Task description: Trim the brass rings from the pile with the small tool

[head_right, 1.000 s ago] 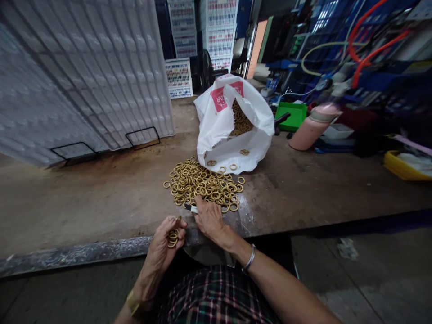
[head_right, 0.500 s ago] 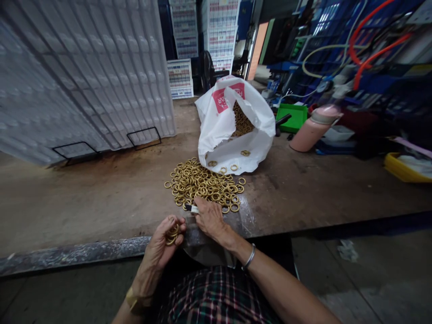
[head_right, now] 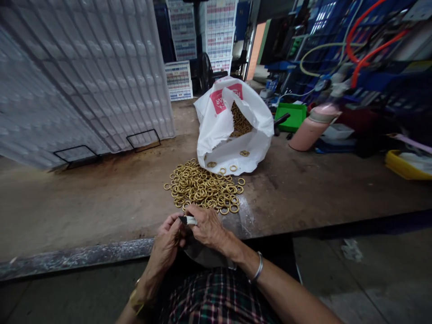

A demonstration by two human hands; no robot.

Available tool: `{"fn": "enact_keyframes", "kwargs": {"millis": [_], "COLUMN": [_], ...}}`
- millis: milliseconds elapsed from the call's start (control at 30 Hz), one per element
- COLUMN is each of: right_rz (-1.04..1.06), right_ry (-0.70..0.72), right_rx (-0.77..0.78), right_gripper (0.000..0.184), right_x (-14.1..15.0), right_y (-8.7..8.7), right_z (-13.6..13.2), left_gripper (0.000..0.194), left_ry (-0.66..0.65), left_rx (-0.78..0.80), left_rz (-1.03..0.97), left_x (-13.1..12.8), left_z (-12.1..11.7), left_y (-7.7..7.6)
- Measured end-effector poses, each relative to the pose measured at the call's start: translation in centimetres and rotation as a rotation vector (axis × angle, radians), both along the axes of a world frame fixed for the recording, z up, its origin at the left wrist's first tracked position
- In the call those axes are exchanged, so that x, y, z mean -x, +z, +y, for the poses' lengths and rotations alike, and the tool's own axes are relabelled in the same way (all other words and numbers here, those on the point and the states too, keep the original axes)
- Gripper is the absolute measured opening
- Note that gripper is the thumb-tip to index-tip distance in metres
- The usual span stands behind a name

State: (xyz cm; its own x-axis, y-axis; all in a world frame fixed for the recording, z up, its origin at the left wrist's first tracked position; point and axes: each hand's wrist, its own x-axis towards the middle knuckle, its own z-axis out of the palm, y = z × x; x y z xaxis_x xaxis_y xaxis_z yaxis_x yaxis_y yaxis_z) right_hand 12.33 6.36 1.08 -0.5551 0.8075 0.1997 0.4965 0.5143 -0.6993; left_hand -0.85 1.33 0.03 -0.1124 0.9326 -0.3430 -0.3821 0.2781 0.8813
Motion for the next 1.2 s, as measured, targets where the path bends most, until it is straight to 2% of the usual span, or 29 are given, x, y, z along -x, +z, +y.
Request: {"fn": "enact_keyframes", "kwargs": {"millis": [167,400,467,733,867,933,1067,1200], "right_rz": [0.067,0.119,0.157,0.311,0.394,0.439,0.388,0.321], "right_ry": [0.017,-0.067,-0.1,-0.161,-0.11,-0.089,-0.091,-0.121], "right_rx": [0.056,0.162,0.219,0.664,0.976,1.047,0.915,0.697], "right_gripper": [0.017,0.01,0.013,0.035,0.031,0.031,0.037,0.031], "right_x": [-0.2,0.0,0.2,0.4,0.5,0.6,0.7,0.6], "right_y": [-0.2,-1.4,-1.5,-1.5,-1.3,-1.3,-1.6,-1.7], "right_z": [0.1,-0.1,-0.1,0.2,0.1,0.1,0.1,0.4], "left_gripper": [0.035,0.035,0.035,0.036,0.035,0.034,0.035,0.037], "left_ry": [-0.064,-0.06,-0.04,-0.016,-0.009,-0.01,-0.031,-0.069], "left_rx": [-0.002,0.019,0.014,0.007,0.025,0.032,0.025,0.028], "left_rz": [0.155,0.256,0.256,0.295,0.319,0.315,0.277,0.295], "left_x": [-0.2,-0.3,-0.4,-0.7,-0.7,-0.7,-0.5,-0.3], "left_z": [-0.1,-0.1,-0.1,0.0,0.0,-0.1,0.0,0.1], "left_y": [-0.3,-0.3,-0.4,0.0,0.2,0.2,0.0,0.0]}}
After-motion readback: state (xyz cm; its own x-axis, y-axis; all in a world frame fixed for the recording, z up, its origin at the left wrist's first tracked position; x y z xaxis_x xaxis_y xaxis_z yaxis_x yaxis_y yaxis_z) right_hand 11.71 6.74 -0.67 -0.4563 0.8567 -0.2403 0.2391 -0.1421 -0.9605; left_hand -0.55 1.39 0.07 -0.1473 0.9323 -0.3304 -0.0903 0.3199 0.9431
